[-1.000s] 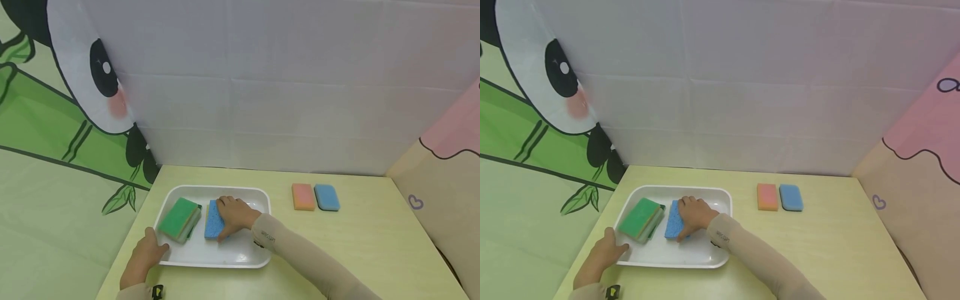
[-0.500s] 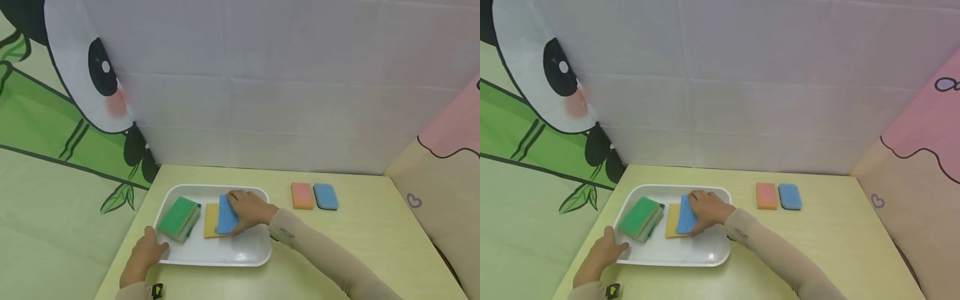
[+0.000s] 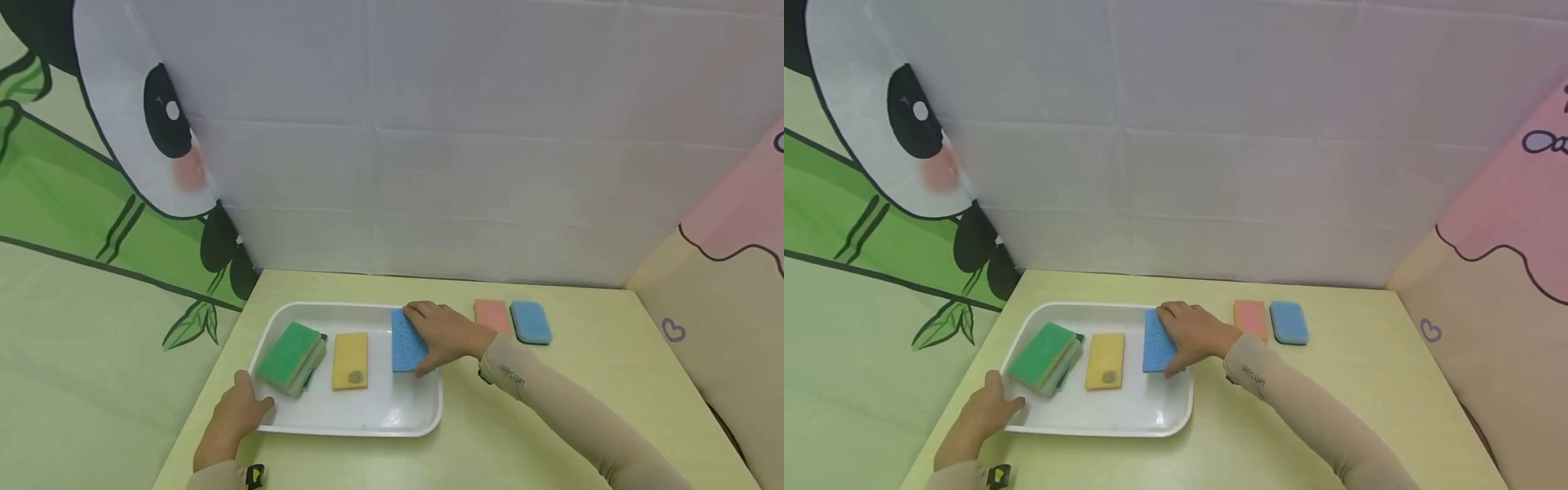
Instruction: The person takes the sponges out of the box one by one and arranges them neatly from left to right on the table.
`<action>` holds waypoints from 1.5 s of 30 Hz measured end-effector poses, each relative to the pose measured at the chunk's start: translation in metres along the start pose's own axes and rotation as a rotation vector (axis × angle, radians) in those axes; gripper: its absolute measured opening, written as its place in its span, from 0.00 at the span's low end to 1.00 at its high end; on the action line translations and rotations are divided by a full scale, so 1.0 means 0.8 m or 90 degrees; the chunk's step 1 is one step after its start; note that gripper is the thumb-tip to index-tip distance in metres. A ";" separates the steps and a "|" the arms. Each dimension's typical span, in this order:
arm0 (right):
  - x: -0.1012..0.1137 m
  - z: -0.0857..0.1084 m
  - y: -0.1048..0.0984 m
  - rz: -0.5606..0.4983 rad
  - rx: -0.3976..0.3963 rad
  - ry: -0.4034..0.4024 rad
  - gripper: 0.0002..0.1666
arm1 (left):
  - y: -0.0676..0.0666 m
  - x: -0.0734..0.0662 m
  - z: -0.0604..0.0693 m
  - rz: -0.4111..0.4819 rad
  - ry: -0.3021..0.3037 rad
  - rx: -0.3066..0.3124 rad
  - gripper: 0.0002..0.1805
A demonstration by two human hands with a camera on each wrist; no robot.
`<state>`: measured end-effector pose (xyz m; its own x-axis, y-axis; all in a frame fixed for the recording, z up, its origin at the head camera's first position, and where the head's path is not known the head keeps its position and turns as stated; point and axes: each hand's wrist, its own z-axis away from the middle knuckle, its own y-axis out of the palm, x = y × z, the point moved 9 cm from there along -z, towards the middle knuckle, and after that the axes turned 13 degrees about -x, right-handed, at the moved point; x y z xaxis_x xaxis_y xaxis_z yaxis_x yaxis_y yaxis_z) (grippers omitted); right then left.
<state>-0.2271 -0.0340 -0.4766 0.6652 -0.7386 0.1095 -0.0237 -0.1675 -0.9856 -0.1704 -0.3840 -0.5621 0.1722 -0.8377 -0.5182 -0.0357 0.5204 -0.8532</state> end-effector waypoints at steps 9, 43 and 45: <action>-0.048 0.043 -0.024 -0.022 -0.039 0.018 0.74 | 0.000 0.001 0.000 -0.001 0.004 0.000 0.32; -0.205 0.209 -0.035 -0.125 -0.062 0.172 0.67 | -0.003 0.008 -0.002 -0.015 0.010 0.019 0.32; -0.215 0.216 -0.035 -0.128 -0.071 0.179 0.66 | -0.004 0.007 -0.002 -0.014 0.012 0.020 0.33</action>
<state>-0.2120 0.2105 -0.4904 0.4347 -0.8317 0.3455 -0.0053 -0.3860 -0.9225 -0.1706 -0.3909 -0.5623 0.1545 -0.8516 -0.5010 -0.0013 0.5069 -0.8620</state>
